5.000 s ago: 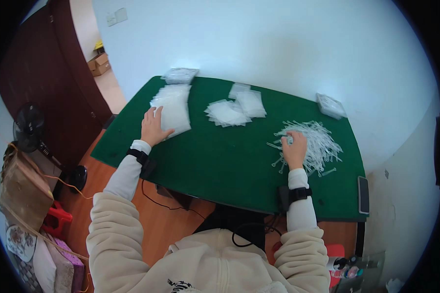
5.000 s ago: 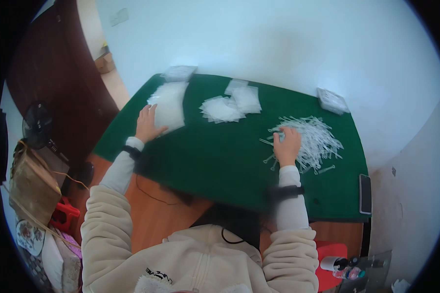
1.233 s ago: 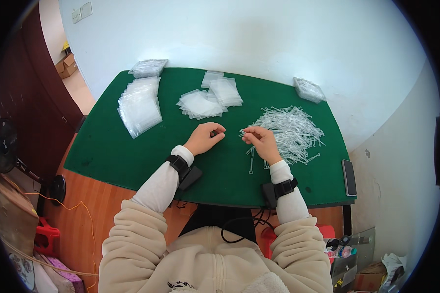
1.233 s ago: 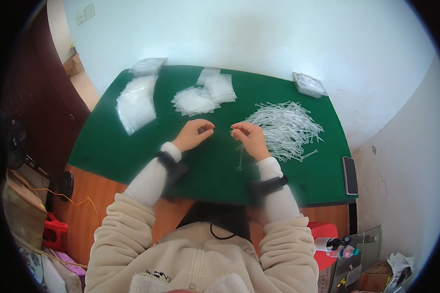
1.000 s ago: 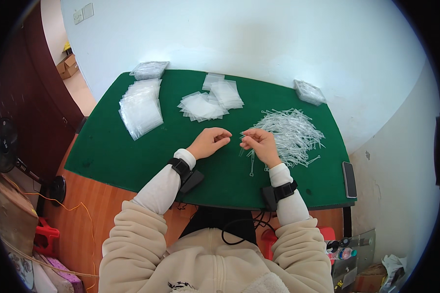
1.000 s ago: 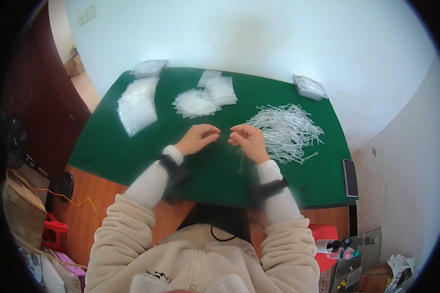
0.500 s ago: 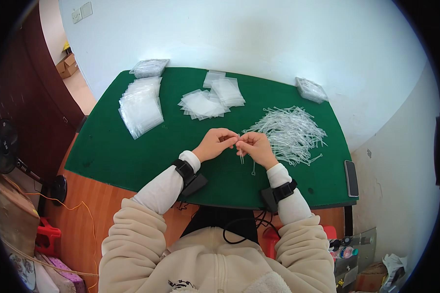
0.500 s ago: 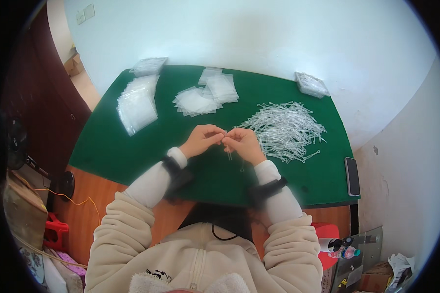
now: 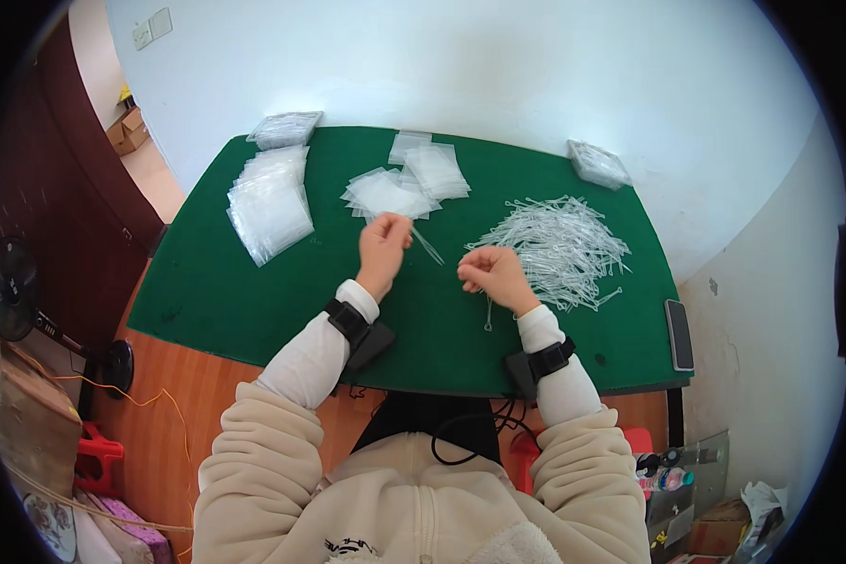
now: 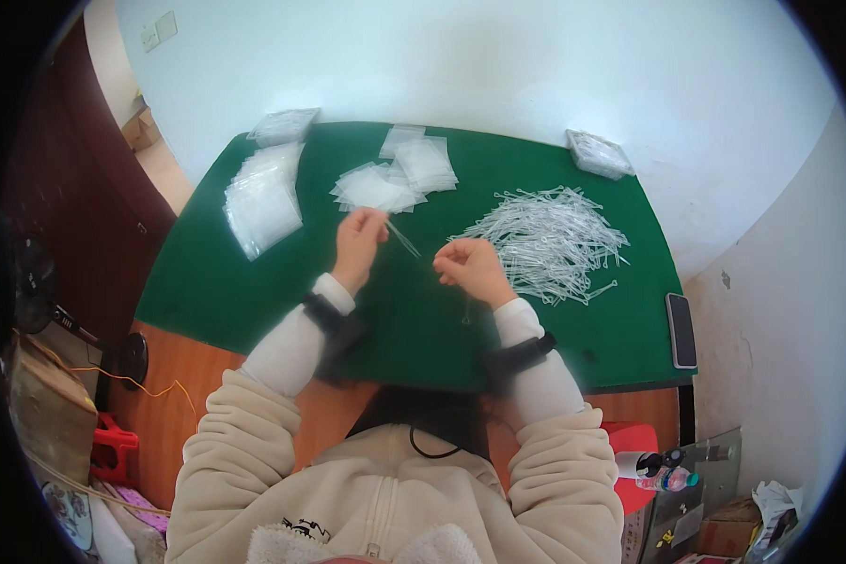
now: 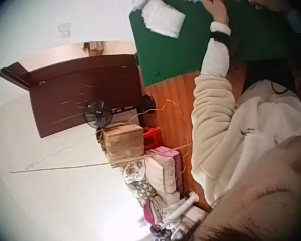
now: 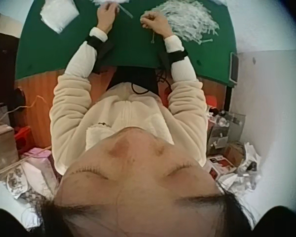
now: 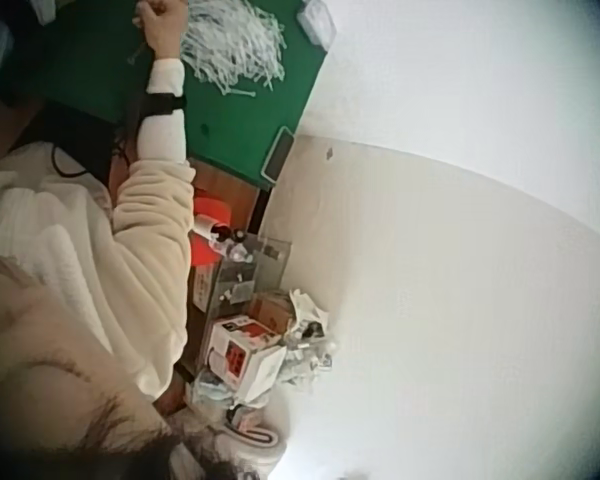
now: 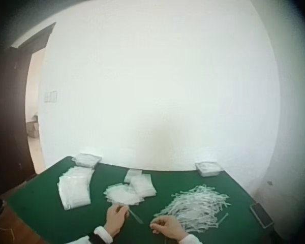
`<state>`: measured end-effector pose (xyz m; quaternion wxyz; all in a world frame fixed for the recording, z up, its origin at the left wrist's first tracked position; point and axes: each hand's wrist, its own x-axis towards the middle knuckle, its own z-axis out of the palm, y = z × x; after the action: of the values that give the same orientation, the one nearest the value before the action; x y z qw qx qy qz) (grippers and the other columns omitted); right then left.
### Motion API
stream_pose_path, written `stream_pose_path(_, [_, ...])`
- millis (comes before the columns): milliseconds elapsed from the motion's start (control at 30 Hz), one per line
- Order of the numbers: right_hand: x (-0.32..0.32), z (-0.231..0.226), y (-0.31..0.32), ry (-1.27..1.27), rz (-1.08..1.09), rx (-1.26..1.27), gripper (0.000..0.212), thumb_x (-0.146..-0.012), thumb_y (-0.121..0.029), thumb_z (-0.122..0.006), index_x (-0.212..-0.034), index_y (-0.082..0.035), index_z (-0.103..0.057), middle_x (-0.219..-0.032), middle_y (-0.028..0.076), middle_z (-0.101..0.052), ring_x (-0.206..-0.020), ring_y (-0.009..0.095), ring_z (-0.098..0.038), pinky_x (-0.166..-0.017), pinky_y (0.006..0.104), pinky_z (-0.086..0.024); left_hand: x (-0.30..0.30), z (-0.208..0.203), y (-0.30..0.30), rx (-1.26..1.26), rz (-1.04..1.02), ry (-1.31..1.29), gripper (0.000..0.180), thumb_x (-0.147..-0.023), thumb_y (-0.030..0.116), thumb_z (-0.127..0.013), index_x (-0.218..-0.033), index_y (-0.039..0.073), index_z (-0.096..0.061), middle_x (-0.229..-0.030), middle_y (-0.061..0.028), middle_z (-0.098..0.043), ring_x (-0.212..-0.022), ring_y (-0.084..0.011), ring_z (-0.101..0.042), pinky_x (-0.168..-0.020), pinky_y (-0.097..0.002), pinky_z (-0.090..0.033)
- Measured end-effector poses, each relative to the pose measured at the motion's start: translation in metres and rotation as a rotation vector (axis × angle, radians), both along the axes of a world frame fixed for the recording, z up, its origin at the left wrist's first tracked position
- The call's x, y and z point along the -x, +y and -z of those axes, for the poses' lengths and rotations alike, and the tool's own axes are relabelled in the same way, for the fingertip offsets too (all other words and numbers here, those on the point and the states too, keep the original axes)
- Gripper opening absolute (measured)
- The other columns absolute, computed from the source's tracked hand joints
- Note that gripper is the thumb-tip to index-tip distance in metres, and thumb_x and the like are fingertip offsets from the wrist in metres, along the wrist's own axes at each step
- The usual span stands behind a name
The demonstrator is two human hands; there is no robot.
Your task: Packaging small white plastic items into clear sealable bags at a workstation.
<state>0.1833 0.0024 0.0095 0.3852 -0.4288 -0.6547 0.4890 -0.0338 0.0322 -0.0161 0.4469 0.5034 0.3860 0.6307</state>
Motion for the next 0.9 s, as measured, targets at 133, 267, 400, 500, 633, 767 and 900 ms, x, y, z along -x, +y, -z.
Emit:
stream_pose_path(133, [-0.023,0.005,0.014,-0.132,0.164,-0.195,0.007,-0.076,-0.006,-0.064,-0.08,0.0,-0.064,-0.069,0.006,-0.063,-0.059,0.013,-0.06,-0.054,0.0248,-0.048,0.003,-0.017,-0.004,0.109,-0.015,-0.242,0.011,-0.091,0.015,-0.047,-0.09,0.005,-0.049,-0.083,-0.0042,-0.059,-0.071,-0.0111,-0.057,-0.067,-0.026,-0.048])
stream_pose_path(267, [-0.046,0.008,0.014,-0.451,0.182,-0.313,0.008,-0.072,-0.003,-0.065,-0.08,-0.003,-0.065,-0.073,0.005,-0.063,-0.068,0.017,-0.06,-0.063,0.0287,-0.048,-0.006,-0.017,-0.008,0.184,0.085,-0.288,0.011,-0.093,0.016,-0.043,-0.097,0.005,-0.044,-0.082,-0.0044,-0.056,-0.063,-0.0105,-0.053,-0.068,-0.0272,-0.05])
stream_pose_path(400, [-0.047,-0.002,0.007,-0.613,0.084,-0.489,0.012,-0.067,-0.003,-0.065,-0.078,-0.007,-0.067,-0.078,0.005,-0.062,-0.08,0.022,-0.057,-0.075,0.0329,-0.045,0.0,-0.01,-0.006,0.187,0.127,-0.232,0.012,-0.094,0.017,-0.042,-0.097,0.006,-0.043,-0.079,-0.0018,-0.051,-0.06,-0.0079,-0.048,-0.063,-0.0253,-0.048])
stream_pose_path(500, [-0.045,-0.004,0.004,-0.635,-0.001,-0.55,0.012,-0.065,-0.004,-0.066,-0.075,-0.01,-0.068,-0.079,0.006,-0.061,-0.084,0.025,-0.054,-0.079,0.035,-0.044,0.002,-0.007,-0.004,0.198,0.136,-0.202,0.013,-0.094,0.018,-0.041,-0.096,0.006,-0.044,-0.077,0.0003,-0.047,-0.059,-0.0061,-0.044,-0.058,-0.0227,-0.043])
stream_pose_path(633, [-0.044,-0.002,0.006,-0.68,-0.061,-0.514,0.011,-0.063,-0.006,-0.066,-0.073,-0.011,-0.068,-0.079,0.007,-0.06,-0.085,0.027,-0.053,-0.079,0.0359,-0.043,0.004,-0.004,-0.002,0.242,0.148,-0.173,0.015,-0.095,0.017,-0.041,-0.097,0.005,-0.048,-0.074,0.0026,-0.044,-0.057,-0.0041,-0.037,-0.052,-0.0192,-0.034])
stream_pose_path(767, [-0.05,0.006,0.014,-0.766,0.093,-0.507,0.009,-0.066,-0.006,-0.066,-0.073,-0.011,-0.067,-0.08,0.007,-0.059,-0.086,0.026,-0.053,-0.079,0.036,-0.043,0.002,-0.003,-0.001,0.264,0.171,-0.168,0.019,-0.095,0.017,-0.04,-0.099,0.004,-0.054,-0.073,0.0035,-0.043,-0.058,-0.0034,-0.035,-0.051,-0.0182,-0.029])
stream_pose_path(900, [-0.048,0.01,0.017,-0.773,0.216,-0.515,0.008,-0.066,-0.007,-0.067,-0.072,-0.011,-0.067,-0.078,0.008,-0.059,-0.084,0.027,-0.053,-0.076,0.0371,-0.044,0.004,-0.001,0.0,0.239,0.174,-0.148,0.023,-0.095,0.018,-0.041,-0.101,0.003,-0.058,-0.073,0.0038,-0.045,-0.059,-0.0033,-0.036,-0.053,-0.0178,-0.03])
